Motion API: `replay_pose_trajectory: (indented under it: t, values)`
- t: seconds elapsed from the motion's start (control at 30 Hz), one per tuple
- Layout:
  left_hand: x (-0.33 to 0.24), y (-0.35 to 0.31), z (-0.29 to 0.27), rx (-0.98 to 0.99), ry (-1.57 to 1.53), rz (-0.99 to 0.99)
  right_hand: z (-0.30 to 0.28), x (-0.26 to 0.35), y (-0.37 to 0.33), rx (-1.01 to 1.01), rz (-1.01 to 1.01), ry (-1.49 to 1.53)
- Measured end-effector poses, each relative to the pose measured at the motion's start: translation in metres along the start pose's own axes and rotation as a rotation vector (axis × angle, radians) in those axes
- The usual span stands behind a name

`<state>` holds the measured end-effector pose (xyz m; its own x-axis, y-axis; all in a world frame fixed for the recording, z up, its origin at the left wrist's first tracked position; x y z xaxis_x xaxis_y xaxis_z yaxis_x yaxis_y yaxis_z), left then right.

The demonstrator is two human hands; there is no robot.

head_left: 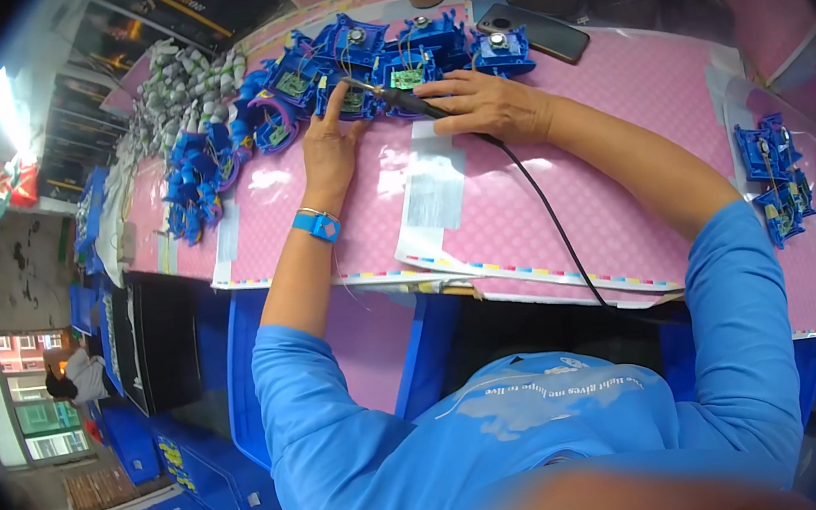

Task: The recorder is soldering electrical components onto blue plastic toy parts at a factory workbench.

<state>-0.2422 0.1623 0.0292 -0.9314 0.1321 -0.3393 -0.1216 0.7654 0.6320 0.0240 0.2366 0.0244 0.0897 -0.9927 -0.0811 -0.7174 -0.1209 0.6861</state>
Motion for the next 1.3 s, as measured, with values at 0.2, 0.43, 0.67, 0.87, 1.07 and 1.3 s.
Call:
replay_pose_trajectory:
  t: [0.2, 0.43, 0.67, 0.87, 1.07, 1.3]
  values:
    - [0.037, 0.048, 0.037, 0.000, 0.026, -0.002, 0.017, -0.057, 0.010, -0.069, -0.036, -0.051]
    - [0.007, 0.041, 0.019, -0.110, -0.058, -0.082, 0.020, -0.054, 0.007, -0.093, 0.010, -0.130]
    - [0.017, -0.040, -0.079, -0.204, -0.099, -0.331, -0.037, 0.054, 0.022, -0.262, 0.104, 0.060]
    - [-0.193, -0.099, -0.068, 0.303, -1.020, -0.687, -0.095, 0.142, -0.005, -0.300, 0.376, 0.034]
    - [-0.248, -0.138, -0.052, 0.396, -1.473, -0.783, -0.135, 0.211, -0.011, -0.218, 0.484, -0.103]
    - [-0.328, -0.133, -0.024, 0.808, -1.511, -0.781, -0.214, 0.236, -0.100, -0.290, 0.719, -0.380]
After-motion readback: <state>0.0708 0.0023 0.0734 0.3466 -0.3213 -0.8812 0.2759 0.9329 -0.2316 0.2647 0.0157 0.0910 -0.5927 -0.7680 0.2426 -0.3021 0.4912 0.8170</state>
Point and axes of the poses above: each hand's wrist, its own y-axis towards the middle knuckle, its own z-axis out of the palm, x = y × z, the point moved 3 cm from there along y, towards the middle knuckle, and after that the axes turned 8 degrees about -x, right-handed, at the moved point
